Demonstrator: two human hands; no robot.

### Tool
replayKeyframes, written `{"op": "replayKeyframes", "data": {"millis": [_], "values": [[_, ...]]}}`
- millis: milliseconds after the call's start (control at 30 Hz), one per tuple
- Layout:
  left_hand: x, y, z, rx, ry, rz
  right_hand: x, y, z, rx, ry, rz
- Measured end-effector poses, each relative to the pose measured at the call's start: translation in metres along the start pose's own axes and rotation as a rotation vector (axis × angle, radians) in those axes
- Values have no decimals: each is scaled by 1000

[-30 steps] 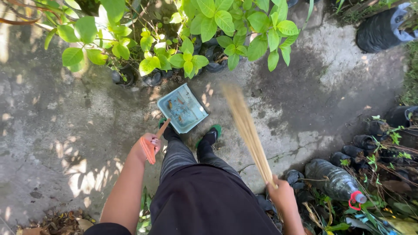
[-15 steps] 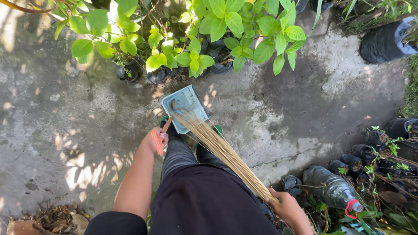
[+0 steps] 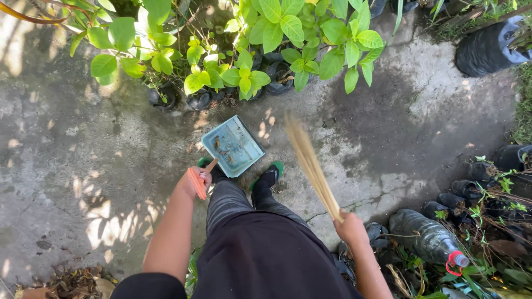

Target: Sweep leaves and debris from a concrete garden floor into a dustpan using a broom.

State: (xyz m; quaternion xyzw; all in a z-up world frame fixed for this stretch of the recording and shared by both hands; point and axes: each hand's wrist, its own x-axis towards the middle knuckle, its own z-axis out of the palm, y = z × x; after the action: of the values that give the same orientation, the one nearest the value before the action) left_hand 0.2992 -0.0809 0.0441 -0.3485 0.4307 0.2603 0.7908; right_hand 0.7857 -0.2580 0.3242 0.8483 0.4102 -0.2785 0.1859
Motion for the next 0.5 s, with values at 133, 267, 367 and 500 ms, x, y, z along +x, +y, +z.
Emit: {"op": "replayKeyframes", "data": {"millis": [133, 267, 367, 500], "values": [[21, 9, 0, -5, -40, -10, -34, 2, -17, -23, -101, -62], [1, 0, -23, 33, -74, -1, -92, 28, -50, 27, -150, -37], [-16, 3, -24, 99, -133, 67, -88, 38, -69, 2, -122, -18], [-37, 2, -38, 11, 42, -57, -65, 19, -70, -44, -21, 81]]}}
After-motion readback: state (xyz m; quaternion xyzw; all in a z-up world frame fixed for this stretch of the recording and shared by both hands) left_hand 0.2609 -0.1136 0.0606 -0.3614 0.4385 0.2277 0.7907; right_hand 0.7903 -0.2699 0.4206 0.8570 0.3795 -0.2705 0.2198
